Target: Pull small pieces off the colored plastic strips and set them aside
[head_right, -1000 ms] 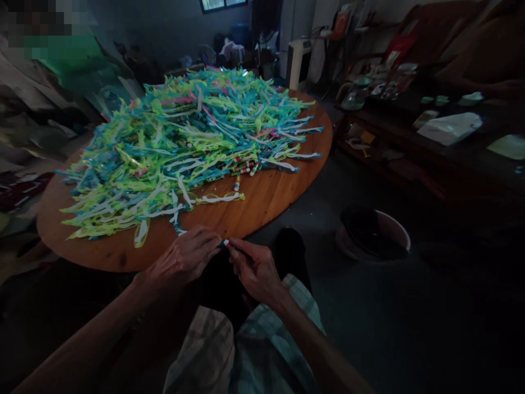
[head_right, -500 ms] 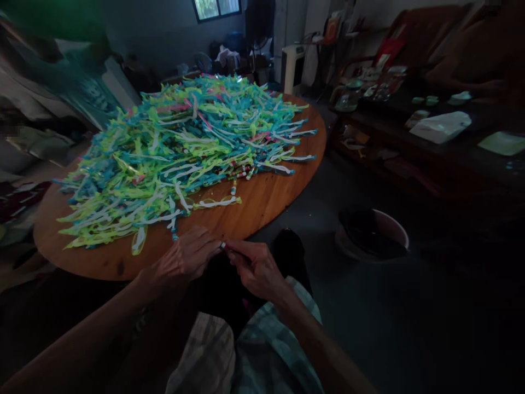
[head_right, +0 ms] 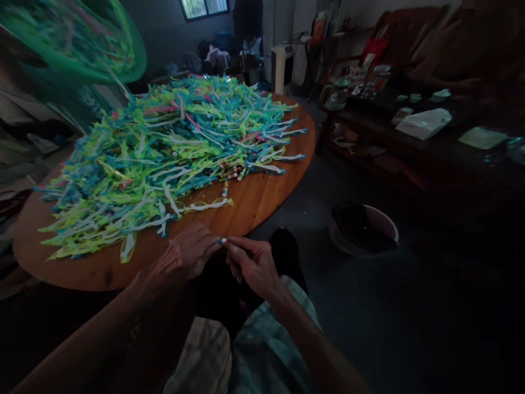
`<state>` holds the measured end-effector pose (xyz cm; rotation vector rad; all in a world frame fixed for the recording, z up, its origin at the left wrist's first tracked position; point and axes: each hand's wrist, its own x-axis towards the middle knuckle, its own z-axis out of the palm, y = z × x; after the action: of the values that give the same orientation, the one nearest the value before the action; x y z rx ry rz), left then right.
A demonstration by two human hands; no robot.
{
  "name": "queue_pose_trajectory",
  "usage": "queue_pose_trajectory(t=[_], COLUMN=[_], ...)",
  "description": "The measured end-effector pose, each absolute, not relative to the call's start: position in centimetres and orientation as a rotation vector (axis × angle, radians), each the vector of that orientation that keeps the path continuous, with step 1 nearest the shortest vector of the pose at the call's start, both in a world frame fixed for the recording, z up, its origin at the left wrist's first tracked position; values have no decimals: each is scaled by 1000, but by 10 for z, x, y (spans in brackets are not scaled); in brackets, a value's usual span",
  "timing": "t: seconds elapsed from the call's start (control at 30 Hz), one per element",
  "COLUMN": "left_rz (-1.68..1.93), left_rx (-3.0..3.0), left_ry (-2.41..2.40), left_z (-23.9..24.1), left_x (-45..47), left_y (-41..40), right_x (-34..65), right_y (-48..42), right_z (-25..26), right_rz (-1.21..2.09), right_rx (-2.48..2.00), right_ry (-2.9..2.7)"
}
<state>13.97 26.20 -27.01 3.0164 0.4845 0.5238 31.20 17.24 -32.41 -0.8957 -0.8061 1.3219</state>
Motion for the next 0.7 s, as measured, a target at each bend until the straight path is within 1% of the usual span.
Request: queue_pose_trajectory(t=[0.2, 0.33, 0.47, 0.7], left_rz=[401, 353, 415, 437], left_rx=[2974, 2997, 2996, 2891], left_ry=[473, 471, 463, 393], left_z=[-271, -269, -264, -261], left_x=[137, 137, 139, 141], left_y=[263, 263, 263, 264], right_x=[310, 310, 311, 319], right_y=[172, 171, 170, 169], right_z=[-328, -326, -326, -329], right_rz=[1431, 1364, 1293, 1316], right_rx=[-845, -895, -933, -939], right_ry=[-694, -739, -780, -854])
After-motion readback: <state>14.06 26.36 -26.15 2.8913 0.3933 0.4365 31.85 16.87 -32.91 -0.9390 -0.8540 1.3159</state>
